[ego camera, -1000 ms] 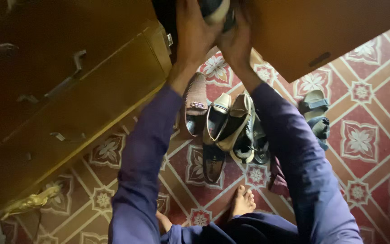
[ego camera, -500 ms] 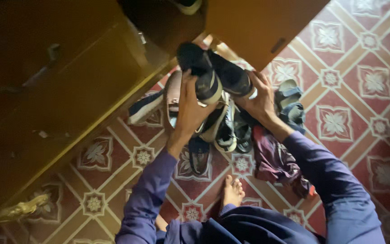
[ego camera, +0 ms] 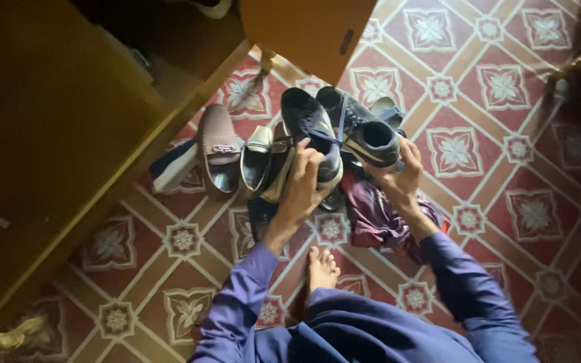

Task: The person sits on the floor and wipes a blue slip-on shoe with a cloth, cleaning the sole and upper surfaces. The person handles multiple shoes from a pile, selecting one to clean while others remain on the floor.

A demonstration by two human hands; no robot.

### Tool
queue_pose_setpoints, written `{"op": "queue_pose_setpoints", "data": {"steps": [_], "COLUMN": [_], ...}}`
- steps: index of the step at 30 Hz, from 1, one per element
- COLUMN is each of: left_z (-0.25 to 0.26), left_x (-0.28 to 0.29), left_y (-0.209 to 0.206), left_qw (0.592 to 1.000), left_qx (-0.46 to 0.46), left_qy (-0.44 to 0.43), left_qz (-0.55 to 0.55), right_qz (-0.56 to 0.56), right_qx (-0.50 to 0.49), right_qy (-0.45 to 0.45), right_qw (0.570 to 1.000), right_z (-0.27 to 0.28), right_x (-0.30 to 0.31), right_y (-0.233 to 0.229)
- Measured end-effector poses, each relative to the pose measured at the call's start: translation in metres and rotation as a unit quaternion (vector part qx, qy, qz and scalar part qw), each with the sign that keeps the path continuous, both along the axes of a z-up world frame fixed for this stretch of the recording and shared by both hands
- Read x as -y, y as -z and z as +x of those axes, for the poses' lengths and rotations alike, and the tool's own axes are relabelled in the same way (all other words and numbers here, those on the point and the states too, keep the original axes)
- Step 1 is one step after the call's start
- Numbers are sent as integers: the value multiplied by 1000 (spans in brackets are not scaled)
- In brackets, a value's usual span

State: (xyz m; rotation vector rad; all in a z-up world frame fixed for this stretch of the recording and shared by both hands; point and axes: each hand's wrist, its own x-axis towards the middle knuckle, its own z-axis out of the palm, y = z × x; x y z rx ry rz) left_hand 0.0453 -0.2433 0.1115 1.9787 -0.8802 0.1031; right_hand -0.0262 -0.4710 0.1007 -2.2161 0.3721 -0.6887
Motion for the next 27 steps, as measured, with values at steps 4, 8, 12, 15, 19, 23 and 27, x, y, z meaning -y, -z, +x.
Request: {"op": "queue_pose_setpoints", "data": {"steps": [4,8,12,15,19,23,27], "left_z": [-6,-9,-11,-13,-11,-8,3], "left_x": [20,27,30,31,31,32,23], "left_y": [32,73,105,118,115,96,70], "left_qw": [997,985,961,954,955,966,961], "left_qx": [51,117,165,154,130,122,151], "left_qy": [27,8,-50,-35,-27,-33,-78], "left_qz": [42,125,215,256,267,228,217], "right_qz": [146,189,239,185,100,114,46], "right_qx": [45,2,-112,-151,-177,-164,-93], "right_qy": [76,118,88,81,123,163,139], "right_qw": [985,975,960,968,971,966,985], "right_z": [-8,-12,-18,-24,-21,-9,14], "right_x": [-17,-26,-11,4,9,-1,-24], "right_y": [29,62,101,134,158,138,88]}}
